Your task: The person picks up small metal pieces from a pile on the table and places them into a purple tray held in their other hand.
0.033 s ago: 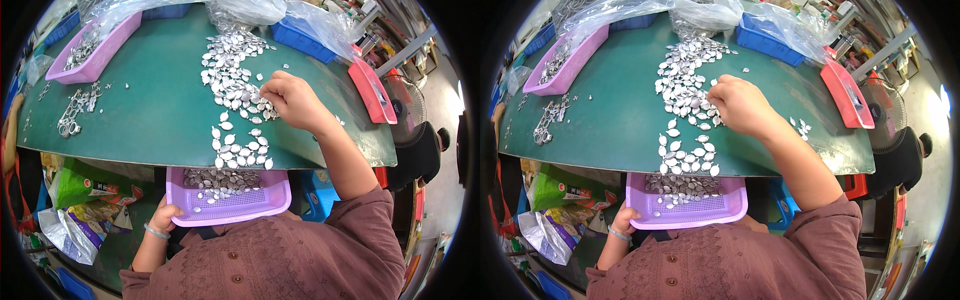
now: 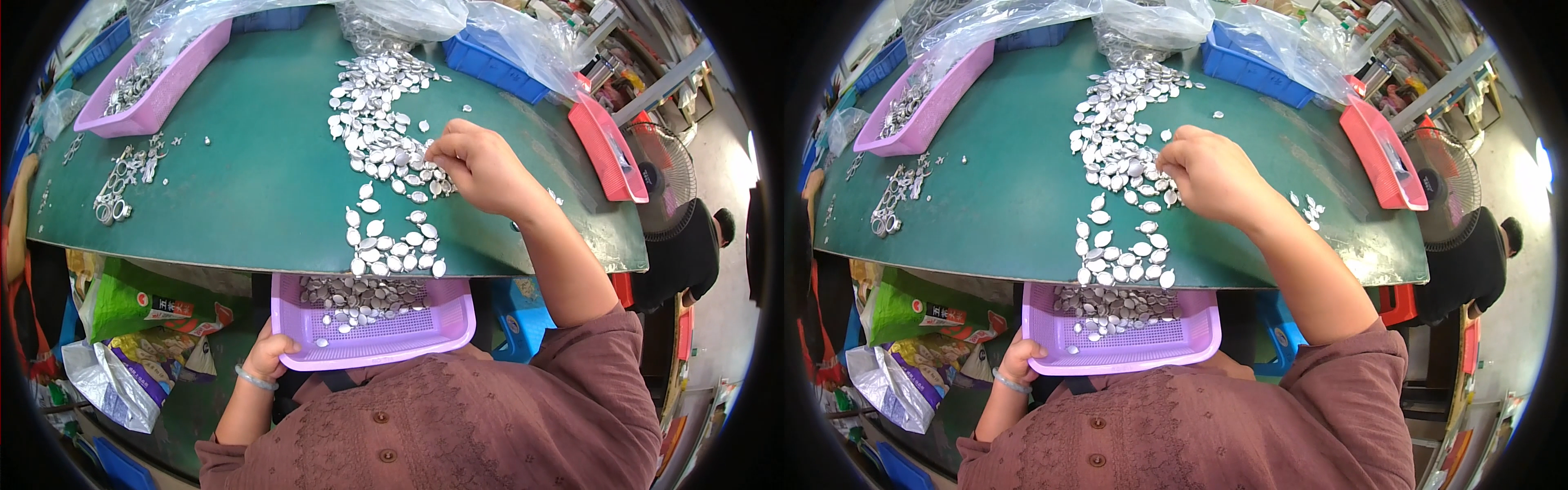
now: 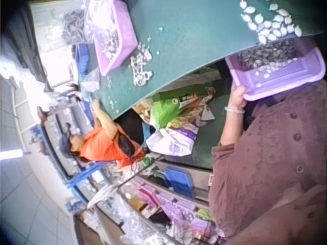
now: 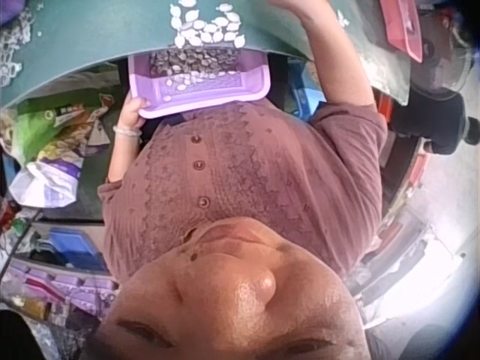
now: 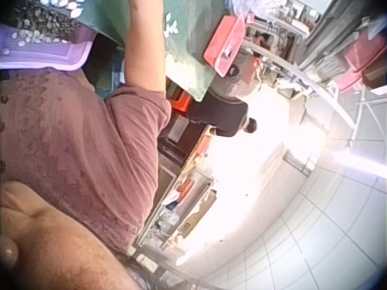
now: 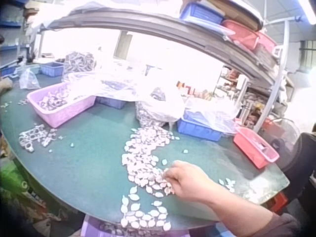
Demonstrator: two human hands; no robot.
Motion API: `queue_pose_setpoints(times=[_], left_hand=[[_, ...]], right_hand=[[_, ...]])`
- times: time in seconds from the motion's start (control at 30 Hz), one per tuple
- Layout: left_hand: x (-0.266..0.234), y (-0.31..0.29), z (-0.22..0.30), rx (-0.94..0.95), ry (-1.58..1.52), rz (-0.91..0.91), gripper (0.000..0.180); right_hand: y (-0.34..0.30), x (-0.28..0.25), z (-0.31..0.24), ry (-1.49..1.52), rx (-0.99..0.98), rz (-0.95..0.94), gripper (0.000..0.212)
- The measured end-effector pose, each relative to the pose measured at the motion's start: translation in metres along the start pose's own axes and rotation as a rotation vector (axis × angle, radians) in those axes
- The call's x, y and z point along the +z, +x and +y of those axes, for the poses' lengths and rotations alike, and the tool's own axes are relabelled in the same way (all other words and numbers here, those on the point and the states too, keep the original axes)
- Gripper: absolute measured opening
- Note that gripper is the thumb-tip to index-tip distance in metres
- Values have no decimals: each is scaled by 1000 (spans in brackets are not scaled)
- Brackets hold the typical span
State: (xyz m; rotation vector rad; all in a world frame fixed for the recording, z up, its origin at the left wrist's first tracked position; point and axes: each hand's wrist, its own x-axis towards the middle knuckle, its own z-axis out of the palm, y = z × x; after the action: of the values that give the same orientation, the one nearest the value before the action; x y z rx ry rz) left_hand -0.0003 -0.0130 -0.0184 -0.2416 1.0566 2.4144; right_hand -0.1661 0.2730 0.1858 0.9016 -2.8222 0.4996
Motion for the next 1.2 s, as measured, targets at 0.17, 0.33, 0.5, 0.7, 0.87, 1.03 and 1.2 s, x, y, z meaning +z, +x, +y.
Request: queue_pose_setpoints(times=[0.17,0.33,0.5,0.7,0.87,1.03,1.2], left_hand=[[-1,0,0,-7,-17,-20,69],[-2,0,-1,-9,-13,-20,71],[-1,0,-1,3,-5,-8,72],[1,0,2,-8,8,-21,72],[4,-1,4,-6,8,-34,69],[4,-1,3,-4,-10,-18,69],[1,-1,1,0,-12,-27,67]], right_hand=[[-14,3,2,33,-45,2,13],[-18,8,2,34,-77,1,15],[-19,1,-4,179,-82,-36,16],[-16,-6,-4,194,-23,65,22],[-14,1,-13,123,-212,47,32],[-18,6,-18,-111,-315,-86,35],[-28,15,-32,-312,-368,-59,36]])
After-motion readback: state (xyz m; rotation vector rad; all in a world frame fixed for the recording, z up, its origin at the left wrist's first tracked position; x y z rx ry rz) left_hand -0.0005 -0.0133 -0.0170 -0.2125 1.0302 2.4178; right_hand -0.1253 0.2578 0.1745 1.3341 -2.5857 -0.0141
